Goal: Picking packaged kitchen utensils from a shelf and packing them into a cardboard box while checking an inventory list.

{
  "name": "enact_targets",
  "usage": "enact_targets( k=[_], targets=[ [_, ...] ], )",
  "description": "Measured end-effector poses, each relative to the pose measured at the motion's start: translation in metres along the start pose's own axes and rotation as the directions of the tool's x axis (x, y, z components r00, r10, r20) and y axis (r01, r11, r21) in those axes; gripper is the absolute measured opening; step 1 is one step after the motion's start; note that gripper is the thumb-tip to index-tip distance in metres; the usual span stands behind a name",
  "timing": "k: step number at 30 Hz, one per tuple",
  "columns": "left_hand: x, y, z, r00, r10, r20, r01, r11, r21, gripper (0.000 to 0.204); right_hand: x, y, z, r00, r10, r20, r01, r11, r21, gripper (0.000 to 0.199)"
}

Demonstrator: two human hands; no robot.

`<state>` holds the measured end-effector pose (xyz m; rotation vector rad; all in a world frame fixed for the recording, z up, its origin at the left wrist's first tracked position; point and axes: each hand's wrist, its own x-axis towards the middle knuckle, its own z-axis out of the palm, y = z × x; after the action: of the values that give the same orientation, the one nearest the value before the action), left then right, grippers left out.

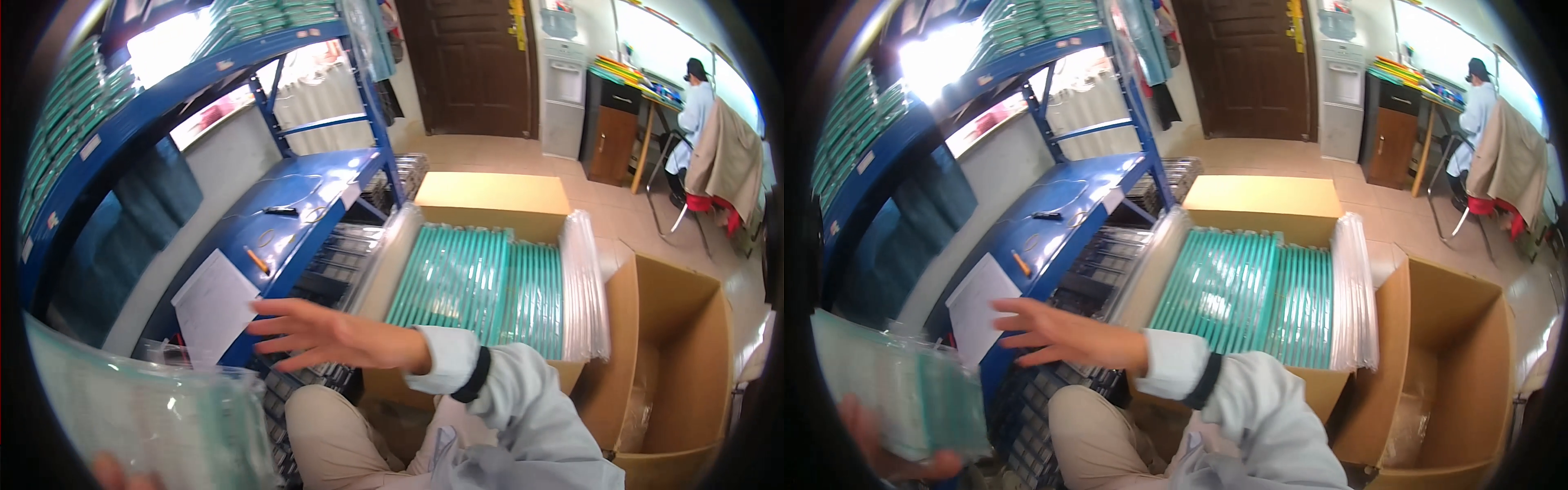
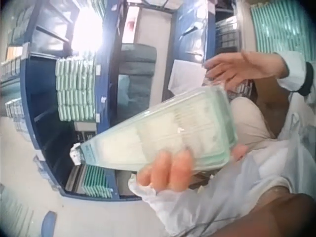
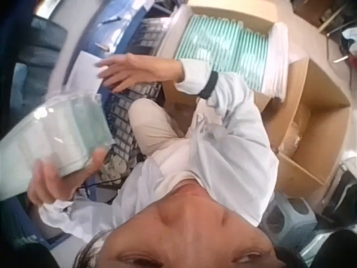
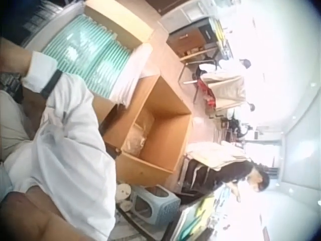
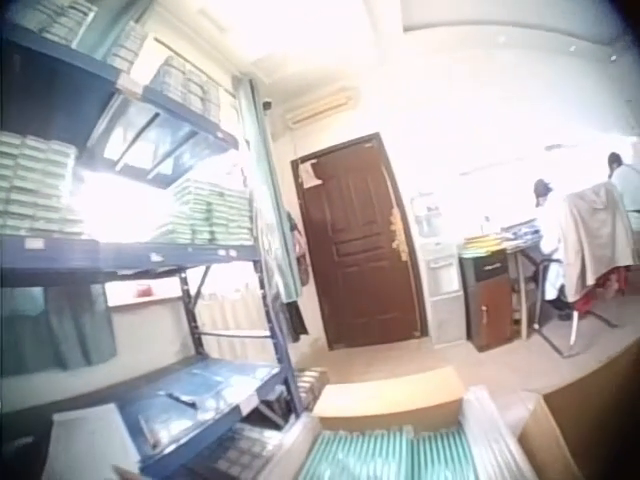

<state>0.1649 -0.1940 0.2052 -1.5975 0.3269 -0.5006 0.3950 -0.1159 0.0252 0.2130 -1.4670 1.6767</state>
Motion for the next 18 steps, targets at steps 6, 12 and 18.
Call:
enact_targets(
  k=[6, 12, 18],
  targets=[
    [0.022, 0.078, 0.007, 0.905, 0.253, 0.343, -0.097, 0.907, -0.411, 0.05, 0.021, 0.02, 0.041, 0.965, -0.044, 0.259, -0.038, 0.952, 0.303, 0.087],
    [0.024, 0.153, 0.02, 0.936, 0.346, 0.061, -0.162, 0.579, -0.799, 0.053, -0.053, 0.07, 0.052, 0.915, 0.386, -0.119, -0.282, 0.822, 0.495, 0.073],
    [0.008, 0.199, 0.065, 0.938, 0.052, -0.343, -0.342, 0.301, -0.89, 0.053, -0.105, 0.055, 0.07, 0.883, 0.293, -0.367, -0.04, 0.825, 0.564, 0.07]
  ],
)
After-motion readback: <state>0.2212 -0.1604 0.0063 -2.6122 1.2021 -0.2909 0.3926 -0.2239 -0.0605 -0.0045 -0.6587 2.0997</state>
